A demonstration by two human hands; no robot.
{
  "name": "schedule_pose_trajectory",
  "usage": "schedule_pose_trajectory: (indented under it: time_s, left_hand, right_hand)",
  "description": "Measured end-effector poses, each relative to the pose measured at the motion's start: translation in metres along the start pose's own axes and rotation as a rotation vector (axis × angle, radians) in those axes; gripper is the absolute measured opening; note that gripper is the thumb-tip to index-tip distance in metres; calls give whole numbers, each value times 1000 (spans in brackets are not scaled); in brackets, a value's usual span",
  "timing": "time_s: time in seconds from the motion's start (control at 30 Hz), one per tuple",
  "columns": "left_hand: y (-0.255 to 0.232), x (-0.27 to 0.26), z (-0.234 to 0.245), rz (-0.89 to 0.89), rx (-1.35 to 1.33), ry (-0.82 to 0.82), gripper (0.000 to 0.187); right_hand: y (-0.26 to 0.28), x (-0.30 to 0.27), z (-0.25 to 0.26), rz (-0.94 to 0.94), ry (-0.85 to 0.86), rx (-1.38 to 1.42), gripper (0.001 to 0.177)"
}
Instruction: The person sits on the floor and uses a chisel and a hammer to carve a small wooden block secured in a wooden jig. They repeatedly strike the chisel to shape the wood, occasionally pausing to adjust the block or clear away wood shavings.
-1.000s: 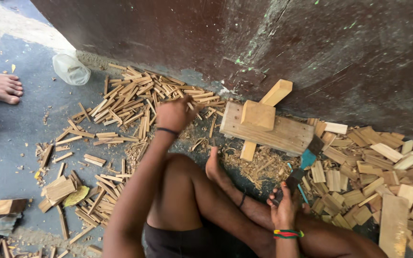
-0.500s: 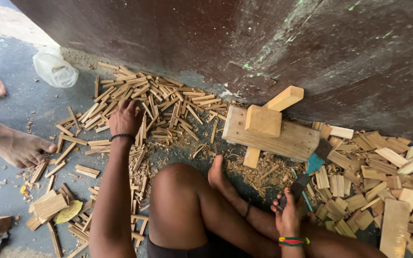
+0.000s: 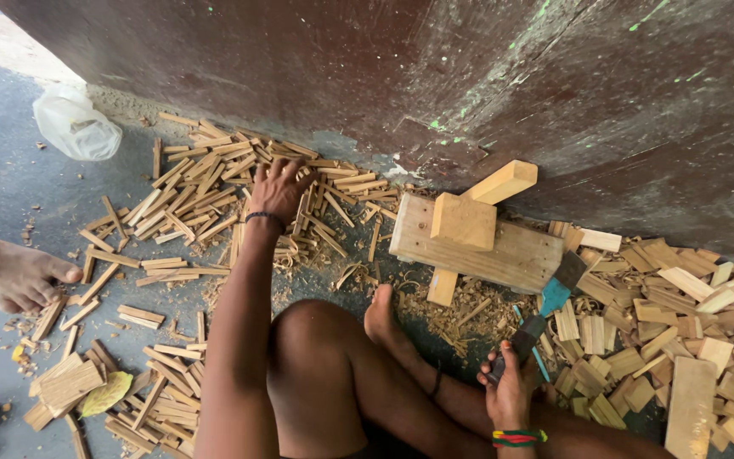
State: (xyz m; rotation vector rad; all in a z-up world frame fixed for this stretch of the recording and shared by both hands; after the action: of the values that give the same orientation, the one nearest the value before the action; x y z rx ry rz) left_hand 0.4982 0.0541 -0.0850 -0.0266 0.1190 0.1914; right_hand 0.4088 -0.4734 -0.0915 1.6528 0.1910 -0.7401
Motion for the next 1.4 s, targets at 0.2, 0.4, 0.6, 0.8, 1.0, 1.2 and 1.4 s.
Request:
schedule_pose_trajectory:
  time_s: [0.2,0.4,0.6,0.8,1.0,1.2,1.4]
  left_hand:
    - [-11,-16,-21,1,-68,95,74]
    - [13,-68,-43,16,-213,-90,34]
    - [54,-67,-34,-29,-184,-249,28]
    - [78,-20,-8,109,-239,-390,48]
    - [43,40,-29,5,15,-230,43]
    - [29,51,-53,93,-59,-150,42]
    - [33,48,-39,165,-26,-212,31]
  right_hand:
    - [0,1,2,-3,0,8,23]
    - [-3,5,7,39,50,47,22]
    - [-14,18,14,-15,11,3,22]
    - [-24,34,21,-31,-15,-13,22]
    - [-17,26,9,11,-73,-83,23]
    - [-3,10,-5,-26,-152,-133,28]
    - [3,6,-12,2,-114,-122,26]
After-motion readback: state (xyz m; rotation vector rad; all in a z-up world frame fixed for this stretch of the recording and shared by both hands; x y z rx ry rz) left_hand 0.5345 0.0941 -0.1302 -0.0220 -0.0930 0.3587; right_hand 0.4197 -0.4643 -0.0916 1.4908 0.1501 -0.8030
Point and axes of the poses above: each hand's wrist, its own x-axis towards the middle knuckle, its own z-axis out of the back of the hand, y = z × x, the point moved 2 cm from there along x, towards the middle knuckle, and after that the axes turned 2 degrees about -y, right-handed, at the moved point
